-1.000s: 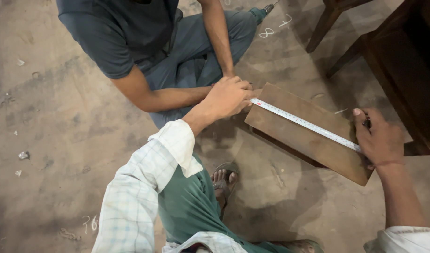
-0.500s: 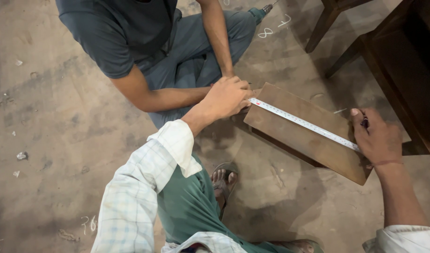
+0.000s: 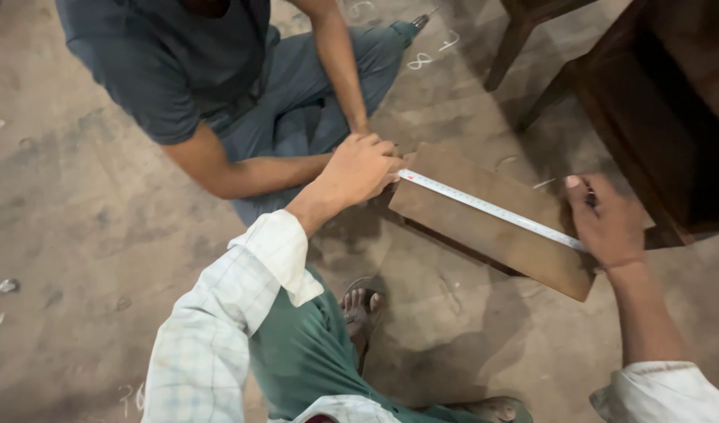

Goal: The person sits on the workshop floor, opens a drawer of a wooden cabinet, then measures a wooden board with a tape measure and marks it with a pencil, repositioning the board to measure and mark additional edges. Another person sits nearby holding a power drill.

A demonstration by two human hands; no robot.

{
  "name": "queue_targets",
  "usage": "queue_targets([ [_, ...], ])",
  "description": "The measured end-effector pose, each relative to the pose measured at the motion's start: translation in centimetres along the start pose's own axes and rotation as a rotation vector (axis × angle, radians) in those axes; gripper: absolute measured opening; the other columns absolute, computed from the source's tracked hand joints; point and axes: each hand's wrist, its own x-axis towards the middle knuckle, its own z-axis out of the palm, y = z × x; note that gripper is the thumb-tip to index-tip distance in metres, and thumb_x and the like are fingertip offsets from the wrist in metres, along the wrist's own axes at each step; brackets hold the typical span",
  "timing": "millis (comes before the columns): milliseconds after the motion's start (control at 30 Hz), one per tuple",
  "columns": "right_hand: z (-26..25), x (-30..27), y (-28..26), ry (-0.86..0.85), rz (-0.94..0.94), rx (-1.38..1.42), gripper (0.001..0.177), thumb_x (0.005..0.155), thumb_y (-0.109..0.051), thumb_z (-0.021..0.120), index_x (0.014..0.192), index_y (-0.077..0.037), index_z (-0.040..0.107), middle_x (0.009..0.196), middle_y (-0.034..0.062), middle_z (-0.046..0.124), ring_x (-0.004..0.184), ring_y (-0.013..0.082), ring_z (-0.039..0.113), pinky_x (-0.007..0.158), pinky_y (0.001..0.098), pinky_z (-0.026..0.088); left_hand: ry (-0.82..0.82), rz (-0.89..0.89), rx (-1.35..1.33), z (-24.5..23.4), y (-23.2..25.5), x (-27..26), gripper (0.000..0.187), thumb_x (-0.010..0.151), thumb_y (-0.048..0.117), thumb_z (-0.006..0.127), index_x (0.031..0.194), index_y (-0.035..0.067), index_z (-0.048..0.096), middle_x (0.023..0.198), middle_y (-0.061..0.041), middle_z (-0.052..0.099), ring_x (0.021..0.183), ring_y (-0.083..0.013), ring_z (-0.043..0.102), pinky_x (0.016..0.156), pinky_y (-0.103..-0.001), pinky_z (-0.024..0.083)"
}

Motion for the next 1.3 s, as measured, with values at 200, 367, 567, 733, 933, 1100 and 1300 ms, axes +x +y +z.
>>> queue_targets([
  [200,0.0,0.1,-1.7,-0.112,0.165,-0.048,0.034,0.111,-0.043,0.06,0.119,-0.013,0.071,0.076,0.0201,0.065,0.072,0.0412,0.065,0.069,0.0503,0.051,0.021,-0.007,-0.032,-0.6,0.2,-0.3,0.023,0.088,0.031,0.074,0.108,0.021,0.078,0.1,0.001,0.069,0.097,-0.0237,0.064,0.083,-0.041,0.049],
  [367,-0.4,0.3,-1.9,-0.193,0.113,-0.102,0.031,0.109,-0.043,0.057,0.122,-0.018,0.071,0.074,0.0202,0.068,0.071,0.0432,0.066,0.073,0.0523,0.053,0.037,-0.026,-0.067,-0.6,0.3,-0.2,0.021,0.091,0.031,0.072,0.108,0.021,0.079,0.099,0.001,0.069,0.097,-0.0227,0.065,0.083,-0.041,0.049],
  [567,-1.1,0.3,-2.9,-0.215,0.079,-0.132,0.036,0.107,-0.044,0.057,0.132,-0.019,0.066,0.087,0.0235,0.07,0.08,0.0459,0.067,0.074,0.0551,0.053,0.009,-0.026,-0.039,-0.4,0.2,-0.1,0.022,0.089,0.03,0.073,0.109,0.022,0.079,0.097,0.001,0.069,0.096,-0.0223,0.065,0.081,-0.041,0.049],
  [733,-1.4,0.2,-6.0,-0.101,-0.077,-0.067,0.034,0.11,-0.037,0.063,0.134,-0.012,0.062,0.104,0.0207,0.072,0.093,0.042,0.069,0.081,0.0521,0.054,0.021,-0.036,-0.024,-0.4,0.4,0.0,0.022,0.087,0.032,0.074,0.106,0.022,0.079,0.097,0.001,0.068,0.097,-0.0224,0.065,0.081,-0.042,0.048],
  [933,-0.7,0.5,-12.6,0.028,-0.358,0.156,0.049,0.101,-0.017,0.072,0.145,-0.006,0.052,0.152,0.0175,0.059,0.122,0.0374,0.064,0.103,0.0446,0.053,0.022,-0.022,0.036,-0.6,0.5,-0.2,0.018,0.088,0.028,0.074,0.103,0.021,0.079,0.097,-0.001,0.067,0.096,-0.0242,0.064,0.08,-0.042,0.047],
  [1100,-0.5,0.5,-15.7,-0.019,-0.51,0.182,0.059,0.096,-0.018,0.075,0.146,-0.004,0.047,0.159,0.0207,0.047,0.139,0.0417,0.053,0.117,0.0478,0.045,0.063,-0.033,0.031,0.1,0.2,0.0,0.015,0.087,0.027,0.073,0.1,0.022,0.079,0.095,-0.001,0.067,0.096,-0.0246,0.063,0.084,-0.043,0.047],
  [1300,2.2,0.1,-14.7,0.062,-0.807,0.125,0.067,0.099,-0.028,0.072,0.15,-0.002,0.038,0.16,0.0293,0.039,0.141,0.051,0.049,0.115,0.0557,0.045,0.048,-0.003,0.051,1.9,-0.5,-0.3,0.015,0.089,0.024,0.069,0.1,0.025,0.079,0.098,-0.001,0.066,0.099,-0.025,0.062,0.084,-0.042,0.045],
])
